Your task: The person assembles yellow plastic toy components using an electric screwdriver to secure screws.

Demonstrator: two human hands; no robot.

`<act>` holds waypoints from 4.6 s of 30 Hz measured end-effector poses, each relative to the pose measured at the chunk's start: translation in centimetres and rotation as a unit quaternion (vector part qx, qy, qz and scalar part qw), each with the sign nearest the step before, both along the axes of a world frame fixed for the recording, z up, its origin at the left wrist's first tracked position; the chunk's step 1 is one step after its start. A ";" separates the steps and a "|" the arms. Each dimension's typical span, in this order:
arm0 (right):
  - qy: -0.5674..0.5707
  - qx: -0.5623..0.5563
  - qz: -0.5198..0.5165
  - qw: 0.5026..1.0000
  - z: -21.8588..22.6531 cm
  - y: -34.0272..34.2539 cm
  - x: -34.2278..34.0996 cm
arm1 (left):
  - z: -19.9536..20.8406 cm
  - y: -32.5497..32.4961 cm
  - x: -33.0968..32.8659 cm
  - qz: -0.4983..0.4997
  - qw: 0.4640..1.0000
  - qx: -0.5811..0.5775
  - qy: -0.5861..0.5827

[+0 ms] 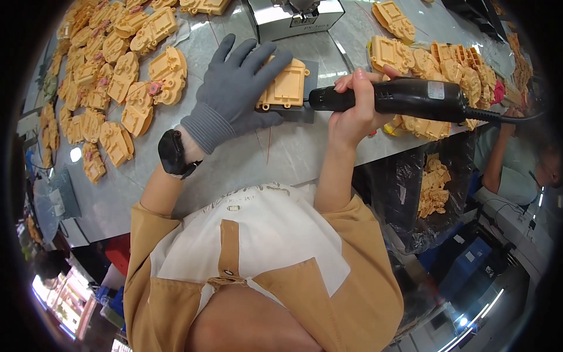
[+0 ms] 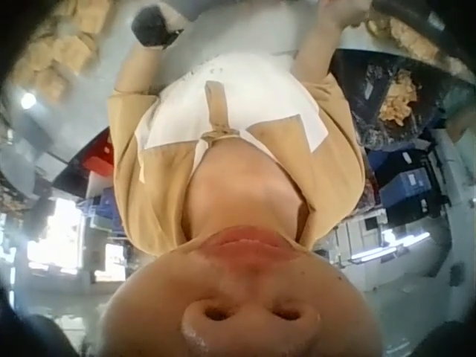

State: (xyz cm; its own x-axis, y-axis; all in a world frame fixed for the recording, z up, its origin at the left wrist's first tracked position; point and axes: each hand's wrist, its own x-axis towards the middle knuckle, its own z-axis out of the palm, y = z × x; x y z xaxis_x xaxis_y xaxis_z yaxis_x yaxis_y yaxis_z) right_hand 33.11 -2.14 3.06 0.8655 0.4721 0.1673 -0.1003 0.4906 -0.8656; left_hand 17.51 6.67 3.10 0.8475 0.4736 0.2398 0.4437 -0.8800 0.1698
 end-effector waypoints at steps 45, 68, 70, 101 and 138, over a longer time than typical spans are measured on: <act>-0.236 0.123 0.082 0.961 7.2 9.2 2.1 | -4.1 -1.9 -5.9 0.116 0.936 -0.209 -0.259; -0.188 0.092 0.230 0.951 7.0 3.4 -3.9 | -5.4 -1.3 -5.9 0.099 0.938 -0.174 -0.282; -0.191 0.090 0.232 0.950 6.4 3.1 -4.6 | -5.6 -1.4 -6.0 0.101 0.939 -0.181 -0.276; -0.214 0.006 0.243 0.946 5.3 3.3 -5.1 | -5.5 -1.1 -5.6 0.088 0.932 -0.179 -0.303; -0.201 0.082 0.302 0.928 6.4 2.7 -7.9 | -5.6 -1.1 -5.7 0.084 0.930 -0.193 -0.302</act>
State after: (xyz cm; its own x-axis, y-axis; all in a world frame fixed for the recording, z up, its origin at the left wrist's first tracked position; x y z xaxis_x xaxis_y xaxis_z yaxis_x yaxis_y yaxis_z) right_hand 25.25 0.61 9.47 0.3035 0.7909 0.5313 -0.0850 0.5779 -0.8117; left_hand 11.78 5.61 -2.53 0.5197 0.7370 0.4322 0.2904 -0.6281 0.7220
